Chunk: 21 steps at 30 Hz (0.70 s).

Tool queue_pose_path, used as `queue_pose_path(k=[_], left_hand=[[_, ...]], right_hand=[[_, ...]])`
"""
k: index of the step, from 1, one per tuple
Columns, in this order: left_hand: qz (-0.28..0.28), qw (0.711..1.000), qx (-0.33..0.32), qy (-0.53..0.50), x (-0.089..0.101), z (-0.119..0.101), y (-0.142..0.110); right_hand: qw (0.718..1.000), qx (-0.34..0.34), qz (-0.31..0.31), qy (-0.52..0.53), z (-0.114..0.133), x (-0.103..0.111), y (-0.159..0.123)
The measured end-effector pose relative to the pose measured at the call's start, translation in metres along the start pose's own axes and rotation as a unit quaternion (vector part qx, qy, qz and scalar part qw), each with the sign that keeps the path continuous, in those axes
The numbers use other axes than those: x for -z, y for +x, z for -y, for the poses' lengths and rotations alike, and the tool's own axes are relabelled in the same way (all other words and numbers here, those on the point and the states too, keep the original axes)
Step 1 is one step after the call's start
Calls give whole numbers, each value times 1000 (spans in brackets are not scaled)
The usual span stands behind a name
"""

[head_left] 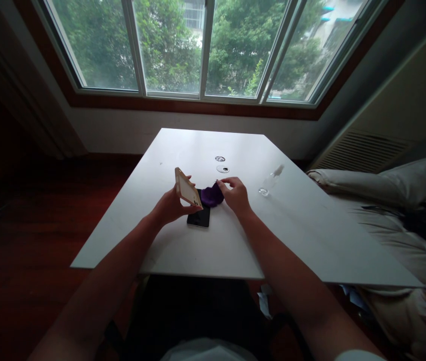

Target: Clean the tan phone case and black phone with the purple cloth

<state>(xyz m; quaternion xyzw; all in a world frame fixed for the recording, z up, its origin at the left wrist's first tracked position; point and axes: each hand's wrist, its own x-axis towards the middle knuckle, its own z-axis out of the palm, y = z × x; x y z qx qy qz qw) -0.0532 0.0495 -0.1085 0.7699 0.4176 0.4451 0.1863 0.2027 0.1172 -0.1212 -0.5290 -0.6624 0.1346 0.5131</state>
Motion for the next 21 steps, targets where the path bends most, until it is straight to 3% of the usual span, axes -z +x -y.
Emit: queue_pose_path(k=[3,9,14,17,21], left_hand=[[-1,1000,5,-13,1,0,0],[0,1000,-1,-20,4,1,-1],[5,1000,9,-23,6,1,-2],[14,1000,9,-16,7,2,-2],[4,1000,-4,-16,6,2,-1]], right_hand=[[997,1,-42,67,15,9,2],[993,-29,-83,79,30,24,4],[979,92,-176,44,46,35,2],[985,106,-136,-17,47,36,2],[997,-6,-65,-48,35,31,6]])
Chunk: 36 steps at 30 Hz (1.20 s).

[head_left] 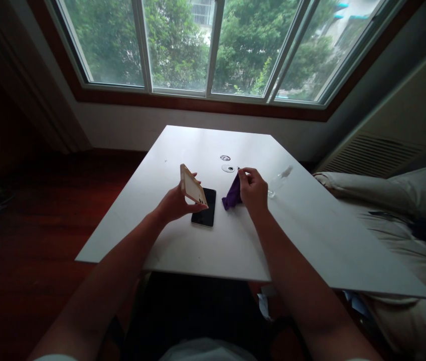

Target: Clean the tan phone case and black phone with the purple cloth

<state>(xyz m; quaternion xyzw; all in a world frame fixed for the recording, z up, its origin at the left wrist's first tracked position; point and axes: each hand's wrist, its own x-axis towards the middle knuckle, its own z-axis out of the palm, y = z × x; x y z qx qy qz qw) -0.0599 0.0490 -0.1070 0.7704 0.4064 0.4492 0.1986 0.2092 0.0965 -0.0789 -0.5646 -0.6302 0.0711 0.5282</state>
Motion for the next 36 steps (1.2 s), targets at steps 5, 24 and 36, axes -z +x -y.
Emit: queue_pose_path(k=[5,24,36], left_hand=[[4,1000,1,-12,1,-2,0],[22,999,-36,0,-4,2,1],[19,998,-57,-13,-2,-13,3]], right_hand=[[985,-134,7,110,-8,-11,-1],[892,-91,269,350,18,-42,-46],[890,-149,271,336,15,-48,-47]])
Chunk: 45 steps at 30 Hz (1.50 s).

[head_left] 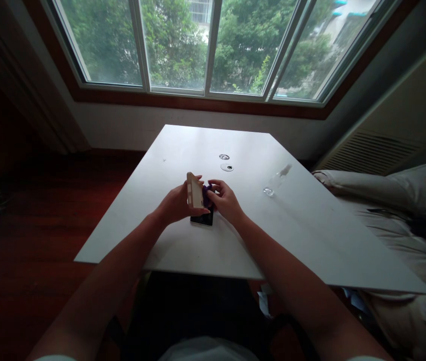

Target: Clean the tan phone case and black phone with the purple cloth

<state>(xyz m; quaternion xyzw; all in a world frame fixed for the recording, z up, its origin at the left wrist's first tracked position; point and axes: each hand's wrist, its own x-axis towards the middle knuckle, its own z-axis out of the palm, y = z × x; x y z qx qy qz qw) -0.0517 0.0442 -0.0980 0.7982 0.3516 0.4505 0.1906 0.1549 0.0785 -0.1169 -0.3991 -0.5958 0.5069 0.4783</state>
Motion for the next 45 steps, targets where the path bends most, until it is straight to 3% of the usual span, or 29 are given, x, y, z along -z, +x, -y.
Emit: queue_pose_path(k=[10,22,28,37,45], left_hand=[[-5,999,-29,18,0,-1,0],[9,998,-46,31,0,-2,0],[7,998,-46,43,-1,-5,0],[18,996,-65,65,-6,-4,1],[27,999,-46,-6,-11,-3,-2]], right_hand=[[997,-64,27,30,5,1,0],[998,-39,40,5,6,-5,-3],[995,23,36,-92,0,-5,-2],[934,89,20,-346,3,-6,-4],[880,98,4,-465,8,-5,-8]])
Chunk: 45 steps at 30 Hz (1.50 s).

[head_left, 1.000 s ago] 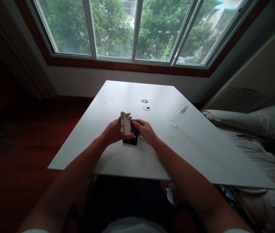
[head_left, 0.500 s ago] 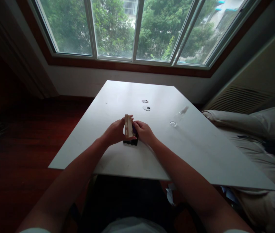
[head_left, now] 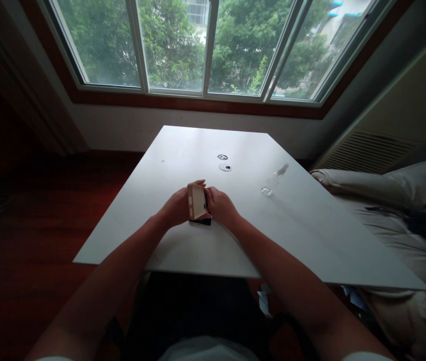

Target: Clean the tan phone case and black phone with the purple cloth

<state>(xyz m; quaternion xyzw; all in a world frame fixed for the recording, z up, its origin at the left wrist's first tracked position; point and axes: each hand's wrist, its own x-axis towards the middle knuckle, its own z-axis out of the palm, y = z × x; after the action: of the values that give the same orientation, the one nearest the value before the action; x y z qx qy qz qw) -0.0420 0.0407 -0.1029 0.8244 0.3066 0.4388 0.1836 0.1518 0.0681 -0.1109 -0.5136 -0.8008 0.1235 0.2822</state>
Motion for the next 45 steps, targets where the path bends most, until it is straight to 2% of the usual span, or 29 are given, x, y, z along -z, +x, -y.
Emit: queue_pose_path(k=[5,9,13,19,24,28,37,39,42,45], left_hand=[[16,999,29,-32,-5,8,-3],[24,999,38,12,-4,6,-2],[29,997,15,63,-3,5,0],[32,994,-9,107,-4,14,-2],[24,995,-17,100,-4,18,-6],[21,995,-18,97,-6,20,-7],[37,995,-5,94,-10,18,-4],[35,996,7,80,-11,16,-2],[24,998,32,42,-13,13,0],[20,999,30,12,-17,13,1]], right_hand=[[998,-1,7,-55,2,-1,-1],[995,-4,34,-96,5,-1,-1],[992,-9,58,-112,8,0,0],[999,7,46,-28,9,-1,1],[997,21,34,70,2,-4,1],[993,28,38,109,-1,-4,1],[977,-3,150,152,-4,17,1],[982,9,135,135,-4,19,0],[994,35,64,85,-4,17,-2],[999,42,12,20,-2,15,-4]])
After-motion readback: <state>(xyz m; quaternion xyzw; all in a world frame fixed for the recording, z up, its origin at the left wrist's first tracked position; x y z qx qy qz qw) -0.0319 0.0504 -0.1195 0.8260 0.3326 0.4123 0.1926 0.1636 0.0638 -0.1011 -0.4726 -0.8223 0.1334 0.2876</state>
